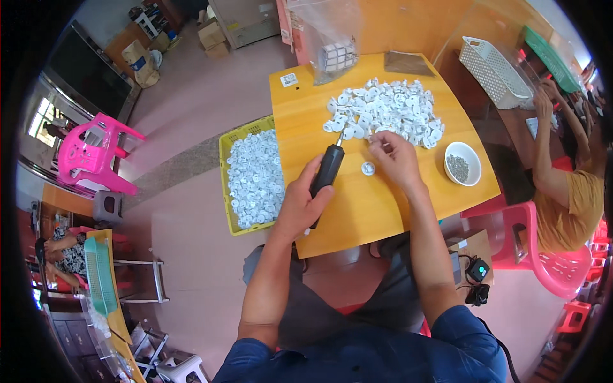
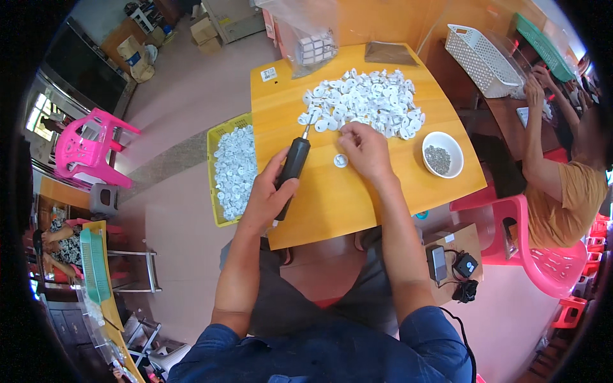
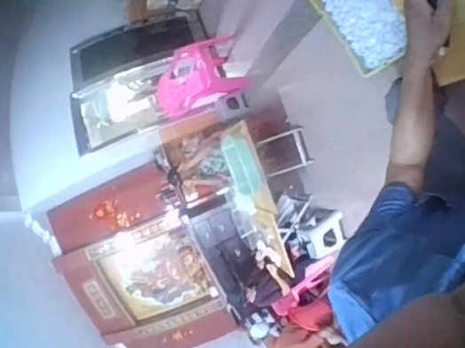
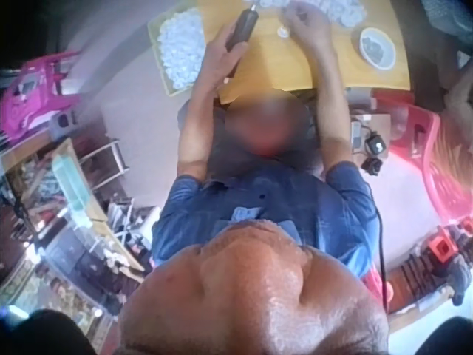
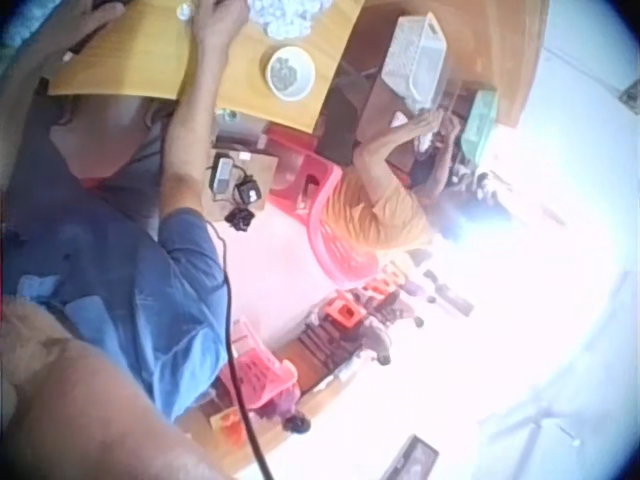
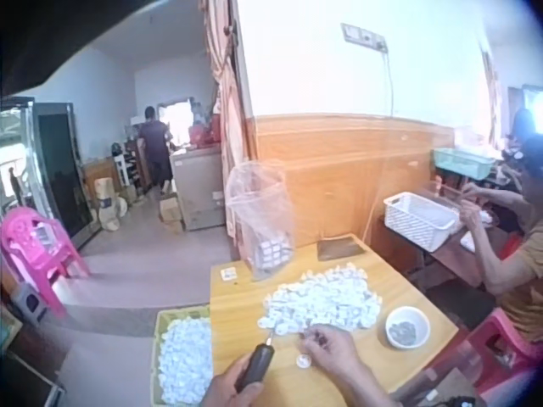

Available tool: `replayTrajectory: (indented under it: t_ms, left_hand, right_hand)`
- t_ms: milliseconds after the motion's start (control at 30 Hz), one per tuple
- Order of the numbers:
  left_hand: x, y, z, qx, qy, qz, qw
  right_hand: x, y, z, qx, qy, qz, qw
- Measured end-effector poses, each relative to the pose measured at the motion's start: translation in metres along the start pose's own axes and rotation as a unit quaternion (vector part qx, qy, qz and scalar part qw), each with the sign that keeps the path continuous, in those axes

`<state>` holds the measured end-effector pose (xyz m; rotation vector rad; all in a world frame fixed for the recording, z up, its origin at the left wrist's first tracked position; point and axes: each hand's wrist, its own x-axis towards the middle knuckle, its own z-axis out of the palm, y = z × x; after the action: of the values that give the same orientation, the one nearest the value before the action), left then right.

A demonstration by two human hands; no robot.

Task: Assembling small white plastic components using an electric screwdriver to insert metal pins.

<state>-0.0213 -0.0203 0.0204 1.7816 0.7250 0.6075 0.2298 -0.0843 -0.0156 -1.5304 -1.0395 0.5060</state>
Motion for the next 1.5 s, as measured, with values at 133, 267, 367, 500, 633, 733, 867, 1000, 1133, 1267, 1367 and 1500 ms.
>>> replayTrajectory:
  t_ms: [133, 267, 367, 500, 633, 733, 867, 1000, 1133, 1267, 1367, 1500]
  left_hand:
    - [0.001, -0.001, -0.001, 0.011, 0.001, 0.009, 1.000]
    - [0.001, -0.003, -0.004, 0.012, 0.010, -0.019, 1.000]
    - [0.005, -0.003, -0.003, 0.010, 0.020, -0.004, 1.000]
    - [0.004, -0.012, -0.004, 0.027, 0.026, 0.031, 0.999]
    - [-0.001, -0.008, -0.004, 0.020, 0.016, -0.004, 1.000]
    - [-0.001, -0.015, -0.003, 0.015, 0.031, 0.027, 0.999]
    - [0.002, -0.017, -0.003, -0.030, 0.019, 0.007, 0.999]
    - [0.000, -0.002, -0.005, -0.109, 0.003, -0.049, 0.993]
    - [-0.001, 0.001, -0.009, -0.144, -0.005, -0.049, 0.988]
    - [-0.001, 0.004, -0.006, -0.131, -0.019, -0.053, 0.990]
    - [0.000, -0.001, -0.002, -0.124, -0.025, -0.045, 0.991]
    - [-0.003, 0.001, 0.000, -0.121, -0.023, -0.056, 0.991]
  right_hand:
    - [-0.009, -0.013, 0.001, -0.184, -0.055, -0.017, 0.981]
    - [-0.008, -0.011, 0.005, -0.250, -0.097, -0.064, 0.961]
    - [-0.004, -0.002, 0.002, -0.275, -0.127, -0.073, 0.950]
    - [-0.012, -0.018, 0.004, -0.253, -0.098, -0.087, 0.958]
    - [-0.022, -0.017, 0.004, -0.290, -0.112, -0.133, 0.941]
    - [-0.022, -0.014, 0.010, -0.277, -0.108, -0.136, 0.945]
    - [-0.015, -0.003, 0.014, -0.206, -0.093, -0.116, 0.967]
    - [-0.009, 0.009, 0.021, -0.087, -0.080, -0.032, 0.992]
    - [-0.001, -0.013, 0.025, 0.256, -0.127, 0.189, 0.940]
    - [0.006, -0.007, 0.030, 0.311, -0.121, 0.221, 0.916]
    - [0.014, 0.010, 0.032, 0.339, -0.112, 0.178, 0.917]
    - [0.013, 0.001, 0.037, 0.381, -0.052, 0.174, 0.907]
